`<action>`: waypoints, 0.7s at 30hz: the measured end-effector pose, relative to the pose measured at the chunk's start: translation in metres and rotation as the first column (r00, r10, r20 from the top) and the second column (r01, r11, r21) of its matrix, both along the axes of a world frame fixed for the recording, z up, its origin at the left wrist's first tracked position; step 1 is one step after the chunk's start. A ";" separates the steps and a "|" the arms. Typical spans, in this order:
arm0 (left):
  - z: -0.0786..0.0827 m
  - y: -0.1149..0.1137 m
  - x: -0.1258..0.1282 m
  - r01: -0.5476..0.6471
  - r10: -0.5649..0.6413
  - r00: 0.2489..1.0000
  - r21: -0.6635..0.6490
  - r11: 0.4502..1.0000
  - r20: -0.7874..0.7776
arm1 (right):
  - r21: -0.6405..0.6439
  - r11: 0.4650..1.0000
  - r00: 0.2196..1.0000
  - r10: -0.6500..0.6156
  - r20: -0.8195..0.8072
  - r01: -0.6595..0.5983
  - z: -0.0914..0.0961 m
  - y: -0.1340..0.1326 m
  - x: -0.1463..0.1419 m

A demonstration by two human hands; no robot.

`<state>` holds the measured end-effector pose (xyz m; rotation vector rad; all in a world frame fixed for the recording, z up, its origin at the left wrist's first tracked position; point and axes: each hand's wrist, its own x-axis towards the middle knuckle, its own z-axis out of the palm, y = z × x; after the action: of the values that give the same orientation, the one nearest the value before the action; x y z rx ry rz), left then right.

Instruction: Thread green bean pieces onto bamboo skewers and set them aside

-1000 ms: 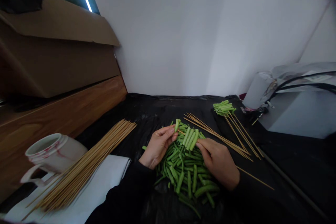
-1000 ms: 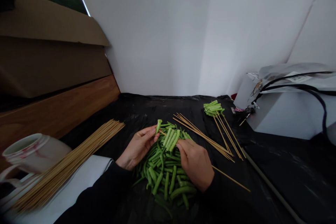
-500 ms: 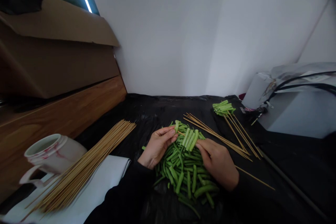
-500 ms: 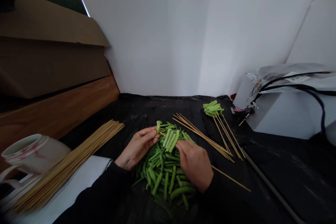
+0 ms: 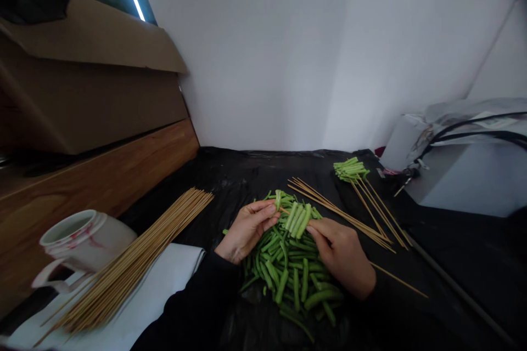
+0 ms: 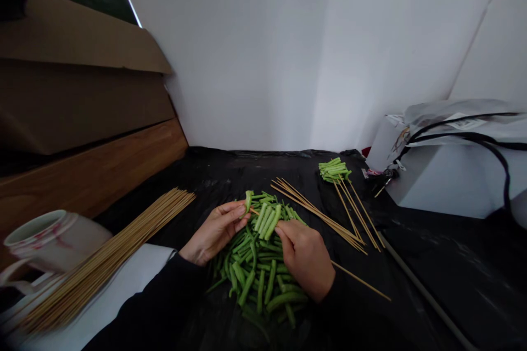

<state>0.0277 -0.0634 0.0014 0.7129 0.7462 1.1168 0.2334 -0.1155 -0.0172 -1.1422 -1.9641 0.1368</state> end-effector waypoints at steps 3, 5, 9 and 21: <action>-0.002 -0.001 0.002 0.016 -0.016 0.999 0.011 1.000 -0.042 | 0.053 0.997 0.995 -0.055 0.080 0.051 -0.002 -0.001 -0.001; -0.004 -0.003 0.004 0.044 -0.042 0.995 0.024 0.999 -0.093 | 0.068 0.996 0.992 -0.057 0.112 0.049 -0.002 -0.002 -0.002; -0.004 -0.006 0.008 0.067 -0.058 0.992 0.076 0.995 -0.115 | 0.024 0.999 0.995 -0.030 0.091 0.028 0.002 -0.003 -0.003; -0.001 -0.008 0.013 0.075 0.016 0.944 0.263 0.962 -0.329 | -0.024 0.999 0.999 0.032 -0.028 -0.032 0.005 0.001 -0.002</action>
<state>0.0405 -0.0719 0.0006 1.1618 0.8667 1.0966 0.2318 -0.1150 -0.0126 -1.1190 -1.9619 0.1926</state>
